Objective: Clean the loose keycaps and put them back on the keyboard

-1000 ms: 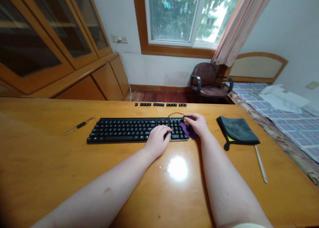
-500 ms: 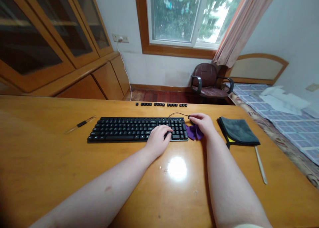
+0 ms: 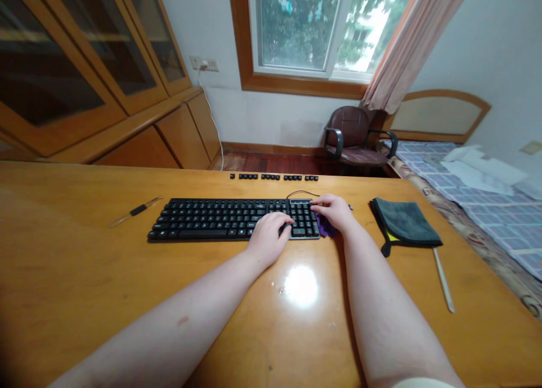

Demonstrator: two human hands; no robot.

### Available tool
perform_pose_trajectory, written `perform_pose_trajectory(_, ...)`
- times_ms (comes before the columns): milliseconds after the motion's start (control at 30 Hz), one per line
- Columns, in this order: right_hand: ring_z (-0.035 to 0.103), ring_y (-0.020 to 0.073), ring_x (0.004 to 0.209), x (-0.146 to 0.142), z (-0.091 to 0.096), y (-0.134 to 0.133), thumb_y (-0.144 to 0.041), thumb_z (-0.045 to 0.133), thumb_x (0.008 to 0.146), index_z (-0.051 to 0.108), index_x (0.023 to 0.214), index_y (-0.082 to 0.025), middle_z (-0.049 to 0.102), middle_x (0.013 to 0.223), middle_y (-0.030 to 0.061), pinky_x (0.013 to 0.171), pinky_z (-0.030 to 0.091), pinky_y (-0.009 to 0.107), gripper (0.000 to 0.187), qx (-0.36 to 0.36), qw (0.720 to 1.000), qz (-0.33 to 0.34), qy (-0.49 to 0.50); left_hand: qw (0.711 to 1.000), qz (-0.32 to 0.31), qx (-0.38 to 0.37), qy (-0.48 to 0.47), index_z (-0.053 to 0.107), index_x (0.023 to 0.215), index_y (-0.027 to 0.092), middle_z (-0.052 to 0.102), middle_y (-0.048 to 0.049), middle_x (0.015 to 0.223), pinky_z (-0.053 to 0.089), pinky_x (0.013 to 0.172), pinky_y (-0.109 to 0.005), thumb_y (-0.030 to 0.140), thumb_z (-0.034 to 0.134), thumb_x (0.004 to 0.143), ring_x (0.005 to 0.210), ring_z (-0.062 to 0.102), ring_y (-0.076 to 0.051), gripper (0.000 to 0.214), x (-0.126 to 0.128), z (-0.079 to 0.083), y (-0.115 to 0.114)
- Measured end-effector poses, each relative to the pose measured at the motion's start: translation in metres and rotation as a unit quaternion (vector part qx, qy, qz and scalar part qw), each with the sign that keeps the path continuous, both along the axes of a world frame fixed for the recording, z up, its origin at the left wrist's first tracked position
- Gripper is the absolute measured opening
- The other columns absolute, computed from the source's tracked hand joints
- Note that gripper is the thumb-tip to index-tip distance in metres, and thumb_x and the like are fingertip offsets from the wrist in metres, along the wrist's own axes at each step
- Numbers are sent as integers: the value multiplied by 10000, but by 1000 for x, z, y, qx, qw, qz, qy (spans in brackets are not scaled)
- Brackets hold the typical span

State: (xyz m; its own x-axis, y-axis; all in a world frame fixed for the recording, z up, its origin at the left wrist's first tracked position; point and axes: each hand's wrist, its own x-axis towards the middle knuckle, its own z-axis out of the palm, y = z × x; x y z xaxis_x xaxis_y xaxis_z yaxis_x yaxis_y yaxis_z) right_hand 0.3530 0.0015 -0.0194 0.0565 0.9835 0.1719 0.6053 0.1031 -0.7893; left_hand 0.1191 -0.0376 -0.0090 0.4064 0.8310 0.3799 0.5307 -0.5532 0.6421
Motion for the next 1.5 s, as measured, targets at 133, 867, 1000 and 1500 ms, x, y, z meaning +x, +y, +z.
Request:
perform_pose_trajectory(133, 618, 203, 792, -2, 1, -1, -364, 651, 700, 724, 806, -171, 676, 799, 58, 770, 469, 320, 233, -6, 1000, 4, -3, 1000, -2, -1, 3, 629, 908, 216, 653, -18, 998, 414, 909, -353, 171, 528, 792, 985, 556, -186, 160, 0, 0, 0)
perform_pose_trajectory(867, 640, 180, 812, -19, -4, 2, -226, 670, 653, 644, 1018, -134, 691, 980, 97, 787, 482, 301, 378, -120, 975, -93, 163, 1000, -1, 1, 13, 624, 916, 220, 648, -19, 1008, 413, 906, -359, 175, 515, 800, 985, 554, -185, 166, 0, 1, -1)
perform_pose_trajectory(1000, 642, 200, 819, -19, -8, 2, -369, 661, 681, 664, 963, -142, 701, 929, 97, 764, 488, 316, 363, -86, 986, -114, 80, 1000, -1, 5, 19, 623, 930, 220, 645, -23, 1012, 409, 915, -360, 174, 506, 805, 992, 549, -185, 177, -1, 3, -1)
perform_pose_trajectory(1500, 656, 238, 854, -28, 4, 1, -310, 615, 662, 697, 919, -122, 712, 912, 122, 800, 481, 317, 328, -71, 976, -168, -116, 987, 83, 46, 133, 529, 1191, 193, 514, -98, 1292, 218, 1086, -499, 261, 513, 816, 1234, 401, -267, 382, 0, -3, -5)
